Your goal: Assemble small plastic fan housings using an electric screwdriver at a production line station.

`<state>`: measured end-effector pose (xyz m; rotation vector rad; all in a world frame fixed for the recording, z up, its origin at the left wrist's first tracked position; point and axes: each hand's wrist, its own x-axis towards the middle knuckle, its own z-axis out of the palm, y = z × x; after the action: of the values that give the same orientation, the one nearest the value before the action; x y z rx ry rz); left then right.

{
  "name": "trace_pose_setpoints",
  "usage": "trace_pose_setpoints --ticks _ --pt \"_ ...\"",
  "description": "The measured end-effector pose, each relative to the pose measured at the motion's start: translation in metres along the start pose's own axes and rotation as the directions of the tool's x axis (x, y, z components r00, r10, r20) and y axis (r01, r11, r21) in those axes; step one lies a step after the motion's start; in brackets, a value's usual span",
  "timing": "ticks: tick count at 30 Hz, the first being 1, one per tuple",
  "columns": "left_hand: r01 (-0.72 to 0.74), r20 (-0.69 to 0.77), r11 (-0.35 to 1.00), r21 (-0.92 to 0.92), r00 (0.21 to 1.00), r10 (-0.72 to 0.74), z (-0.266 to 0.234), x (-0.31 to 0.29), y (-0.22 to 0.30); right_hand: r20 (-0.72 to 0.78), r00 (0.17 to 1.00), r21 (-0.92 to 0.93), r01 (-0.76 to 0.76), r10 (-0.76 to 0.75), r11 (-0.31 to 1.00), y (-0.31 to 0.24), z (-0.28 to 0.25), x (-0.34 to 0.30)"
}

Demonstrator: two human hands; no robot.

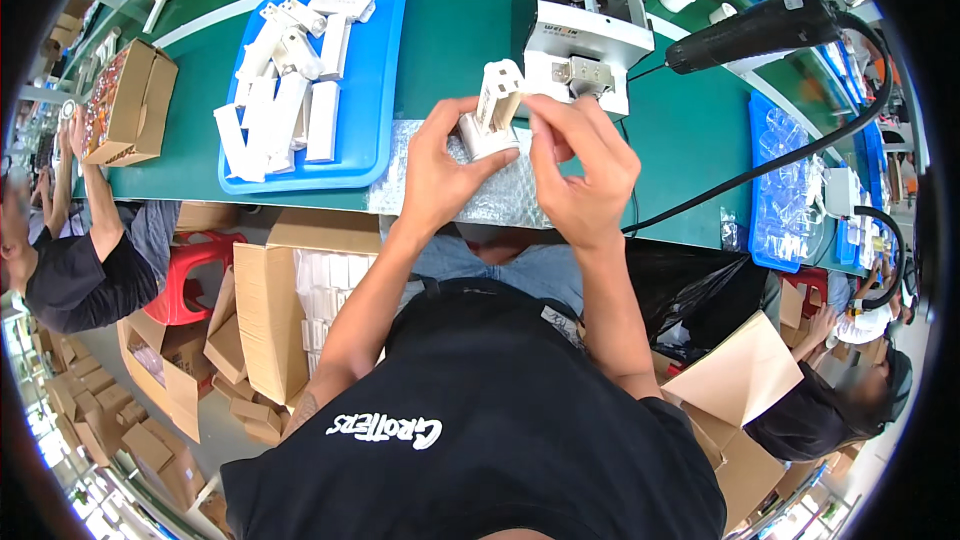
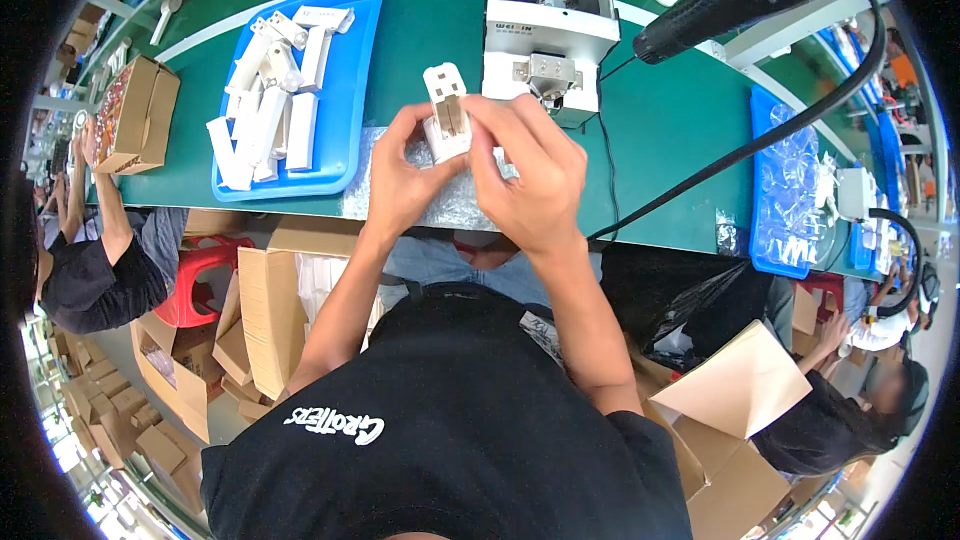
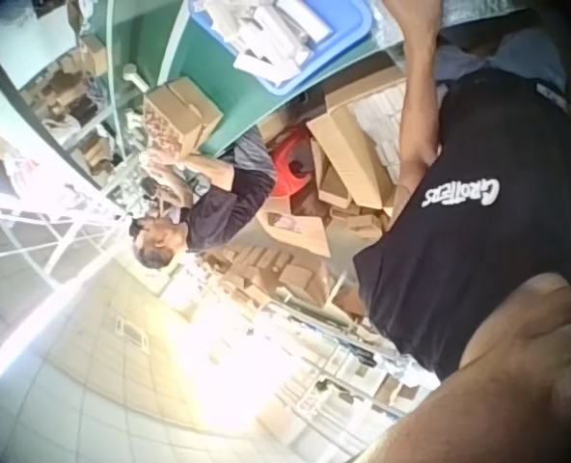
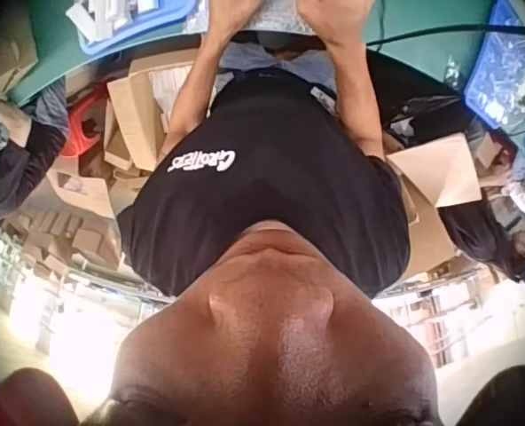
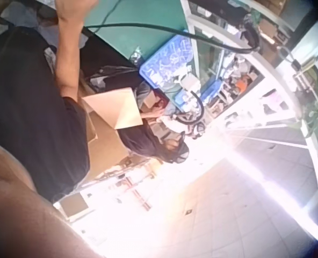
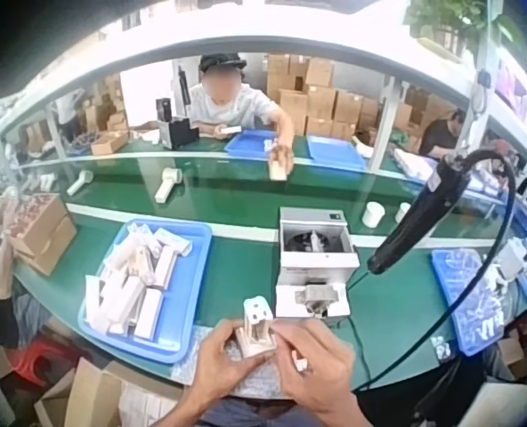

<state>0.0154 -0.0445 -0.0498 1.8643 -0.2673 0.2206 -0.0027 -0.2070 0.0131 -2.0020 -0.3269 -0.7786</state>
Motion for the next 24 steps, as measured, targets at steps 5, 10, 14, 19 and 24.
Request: trace_pose_setpoints --ticks 5,10,14,19,24 --pt "0.034 0.005 0.998 -0.050 0.999 -0.034 0.001 0.000 0.005 0.136 0.982 -0.208 0.155 -0.128 0.966 0.005 0.009 0.005" --pt "0.018 0.026 1.000 -0.012 0.999 -0.017 0.003 -0.006 0.005 0.117 0.963 -0.186 0.263 -0.244 0.947 0.014 0.007 0.008" --pt "0.085 0.070 0.969 -0.233 0.995 -0.071 -0.005 -0.006 -0.018 0.407 0.896 0.070 0.163 -0.177 0.984 0.015 -0.036 0.001" --pt "-0.053 0.159 0.999 -0.005 0.986 0.053 -0.004 -0.009 0.012 0.608 0.790 0.142 -0.003 -0.085 0.990 0.022 -0.047 -0.021" --pt "-0.009 0.148 1.000 0.003 0.989 0.009 -0.003 -0.012 0.004 -0.519 0.816 0.040 -0.274 0.254 0.961 0.037 -0.071 -0.002"
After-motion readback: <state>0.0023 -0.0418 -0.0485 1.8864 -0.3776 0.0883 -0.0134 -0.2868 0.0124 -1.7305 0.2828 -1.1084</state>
